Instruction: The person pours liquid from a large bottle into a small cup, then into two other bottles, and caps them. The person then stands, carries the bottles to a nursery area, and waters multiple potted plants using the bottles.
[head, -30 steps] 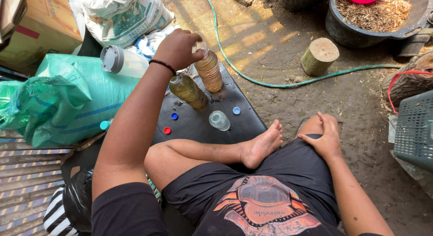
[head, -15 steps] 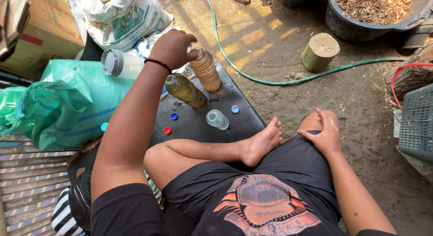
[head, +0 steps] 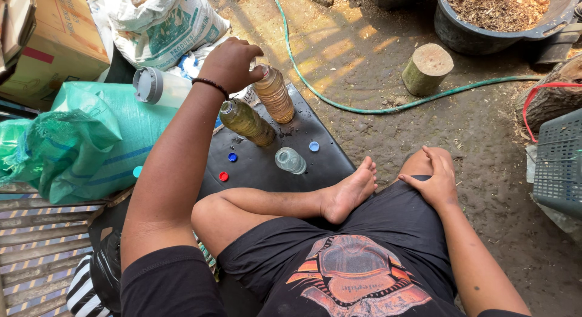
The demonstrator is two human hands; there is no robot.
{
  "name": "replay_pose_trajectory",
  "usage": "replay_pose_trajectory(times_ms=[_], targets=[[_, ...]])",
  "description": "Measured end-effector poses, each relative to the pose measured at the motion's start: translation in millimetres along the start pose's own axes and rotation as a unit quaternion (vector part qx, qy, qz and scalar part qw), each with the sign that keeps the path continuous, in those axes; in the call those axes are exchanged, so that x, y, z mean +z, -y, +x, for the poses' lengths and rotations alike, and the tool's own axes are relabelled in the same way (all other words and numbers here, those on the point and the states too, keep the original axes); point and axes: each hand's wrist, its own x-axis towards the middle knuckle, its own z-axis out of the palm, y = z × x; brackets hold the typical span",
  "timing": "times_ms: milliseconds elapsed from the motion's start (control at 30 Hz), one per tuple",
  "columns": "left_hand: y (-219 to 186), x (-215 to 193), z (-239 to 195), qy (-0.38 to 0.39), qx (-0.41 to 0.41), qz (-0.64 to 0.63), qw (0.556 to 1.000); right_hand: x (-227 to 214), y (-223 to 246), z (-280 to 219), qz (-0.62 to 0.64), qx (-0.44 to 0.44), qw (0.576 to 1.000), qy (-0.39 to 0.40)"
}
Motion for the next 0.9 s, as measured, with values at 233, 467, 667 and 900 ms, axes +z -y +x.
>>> replay_pose_trajectory(times_ms=[233, 467, 667, 900], targets=[[0.5, 2.1, 1.2, 0.011, 0.002, -0.019, 1.000, 0.1, 2.2, 4.2, -0.014, -0.008, 1.000, -0.002], [0.5, 3.8, 9.3, 0.021, 0.016, -0.014, 1.000, 1.9, 0.8, 7.1, -0.016, -0.014, 1.000, 0.004], [3.5, 5.1, 7.2, 0.022, 0.024, -0.016, 0.999, 2.5, -4.4, 8.3, -0.024, -0.006, 1.000, 0.010], [1.3, 3.6, 7.8, 0.026, 0.008, -0.027, 0.999, 2.1, -2.9, 7.7, -0.031, 0.002, 0.999, 0.012]])
